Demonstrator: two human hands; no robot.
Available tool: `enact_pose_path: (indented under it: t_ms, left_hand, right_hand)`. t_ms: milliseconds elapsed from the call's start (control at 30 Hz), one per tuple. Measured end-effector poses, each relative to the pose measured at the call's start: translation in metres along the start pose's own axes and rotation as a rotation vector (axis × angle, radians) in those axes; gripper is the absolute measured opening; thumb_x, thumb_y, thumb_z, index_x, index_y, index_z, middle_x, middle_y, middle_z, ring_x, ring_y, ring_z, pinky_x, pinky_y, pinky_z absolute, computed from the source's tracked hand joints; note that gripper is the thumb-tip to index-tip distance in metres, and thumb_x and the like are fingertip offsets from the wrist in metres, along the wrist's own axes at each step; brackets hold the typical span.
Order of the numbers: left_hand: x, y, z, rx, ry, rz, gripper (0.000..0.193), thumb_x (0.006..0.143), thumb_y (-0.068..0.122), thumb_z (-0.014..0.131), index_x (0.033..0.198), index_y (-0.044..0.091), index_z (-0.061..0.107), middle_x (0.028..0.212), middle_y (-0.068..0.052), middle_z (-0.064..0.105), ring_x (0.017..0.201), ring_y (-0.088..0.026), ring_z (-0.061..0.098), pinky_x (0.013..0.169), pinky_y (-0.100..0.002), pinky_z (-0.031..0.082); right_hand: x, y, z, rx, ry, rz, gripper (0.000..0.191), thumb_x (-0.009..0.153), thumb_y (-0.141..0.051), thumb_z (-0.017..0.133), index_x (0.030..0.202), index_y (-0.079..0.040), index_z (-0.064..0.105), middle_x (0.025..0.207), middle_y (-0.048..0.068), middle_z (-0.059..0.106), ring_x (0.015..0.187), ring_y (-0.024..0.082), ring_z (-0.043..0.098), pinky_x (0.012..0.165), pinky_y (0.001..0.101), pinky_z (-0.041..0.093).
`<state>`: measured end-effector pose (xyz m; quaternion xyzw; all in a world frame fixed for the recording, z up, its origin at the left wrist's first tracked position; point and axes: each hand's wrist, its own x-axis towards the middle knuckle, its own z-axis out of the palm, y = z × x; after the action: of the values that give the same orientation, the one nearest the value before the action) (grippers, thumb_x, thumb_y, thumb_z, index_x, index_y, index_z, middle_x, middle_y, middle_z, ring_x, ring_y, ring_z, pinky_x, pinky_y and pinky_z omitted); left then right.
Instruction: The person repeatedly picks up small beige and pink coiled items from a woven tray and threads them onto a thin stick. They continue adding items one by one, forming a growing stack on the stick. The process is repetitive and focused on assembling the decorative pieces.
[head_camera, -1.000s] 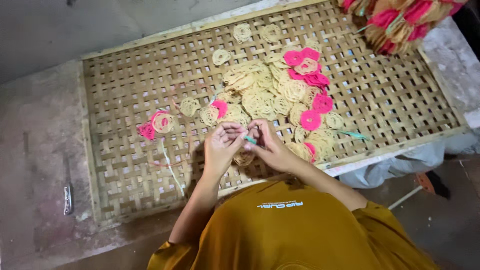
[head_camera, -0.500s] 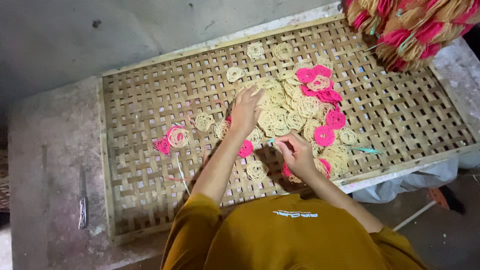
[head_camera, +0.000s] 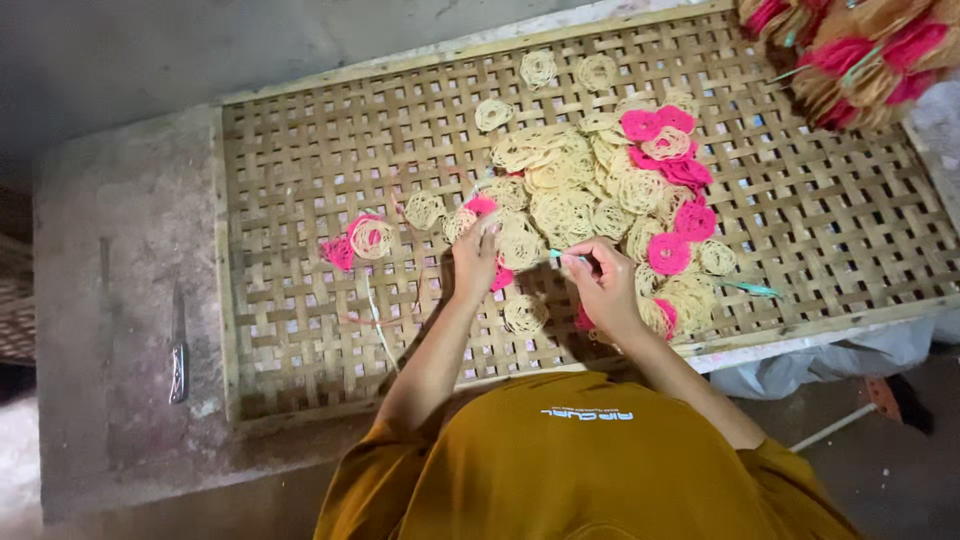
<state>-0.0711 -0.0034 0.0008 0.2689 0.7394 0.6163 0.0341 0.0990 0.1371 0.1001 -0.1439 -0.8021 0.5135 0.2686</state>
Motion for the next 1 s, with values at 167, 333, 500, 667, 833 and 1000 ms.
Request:
enact_pose_path:
  t_ms: [167, 333, 500, 667, 833, 1000]
  left_hand:
    - [-0.013, -0.009, -0.007, 0.186, -0.004, -0.002, 0.034, 0.106, 0.006, 0.05, 0.137, 0.006, 0.064, 0.13, -0.017, 0.072, 0.116, -0.025, 0.071, 0.103, -0.037, 0.055]
    - [-0.016, -0.013, 0.004, -0.989, 0.0, -0.521, 0.042, 0.11, 0.015, 0.047, 0.146, -0.007, 0.046, 0.141, -0.02, 0.059, 0.13, -0.03, 0.061, 0.112, -0.049, 0.051]
    - [-0.037, 0.031, 0.009, -0.896, -0.171, -0.618, 0.049, 0.108, 0.024, 0.045, 0.153, 0.003, 0.041, 0.152, -0.014, 0.051, 0.14, -0.025, 0.05, 0.119, -0.049, 0.04]
    - [-0.046, 0.07, 0.011, -0.723, -0.314, -0.517, 0.048, 0.11, 0.027, 0.041, 0.155, 0.011, 0.042, 0.158, -0.007, 0.045, 0.143, -0.017, 0.042, 0.118, -0.046, 0.036]
    - [-0.047, 0.076, 0.008, -0.682, -0.366, -0.452, 0.052, 0.106, 0.014, 0.043, 0.158, 0.011, 0.049, 0.144, -0.01, 0.06, 0.126, -0.015, 0.051, 0.11, -0.037, 0.041]
    - [-0.038, 0.09, 0.012, -0.166, -0.183, -0.144, 0.033, 0.102, 0.002, 0.057, 0.133, 0.005, 0.068, 0.123, -0.012, 0.075, 0.107, -0.011, 0.07, 0.095, -0.025, 0.054]
  right_hand:
    - [-0.005, -0.006, 0.006, 0.007, -0.061, 0.066, 0.005, 0.096, -0.005, 0.069, 0.097, -0.001, 0.071, 0.076, 0.002, 0.067, 0.066, 0.006, 0.052, 0.06, 0.0232, 0.043]
    - [0.003, -0.011, 0.013, -0.048, -0.038, -0.041, 0.003, 0.095, -0.004, 0.072, 0.097, -0.001, 0.072, 0.081, 0.005, 0.07, 0.069, 0.009, 0.061, 0.063, 0.0239, 0.048]
    - [0.014, -0.01, 0.012, -0.223, -0.045, -0.211, 0.005, 0.094, -0.004, 0.075, 0.098, -0.003, 0.073, 0.086, 0.009, 0.072, 0.071, 0.016, 0.066, 0.065, 0.0295, 0.049]
    - [0.013, -0.012, 0.01, -0.398, -0.023, -0.338, 0.009, 0.09, -0.004, 0.079, 0.098, -0.004, 0.074, 0.087, 0.011, 0.07, 0.073, 0.022, 0.067, 0.062, 0.0338, 0.051]
    - [0.013, -0.017, 0.004, -0.445, 0.054, -0.426, 0.015, 0.085, -0.003, 0.083, 0.098, -0.006, 0.078, 0.084, 0.009, 0.069, 0.073, 0.025, 0.065, 0.062, 0.0353, 0.052]
    - [0.013, -0.018, 0.0, -0.259, 0.039, -0.288, 0.016, 0.09, -0.001, 0.082, 0.105, -0.003, 0.078, 0.09, 0.011, 0.071, 0.079, 0.021, 0.07, 0.07, 0.0318, 0.056]
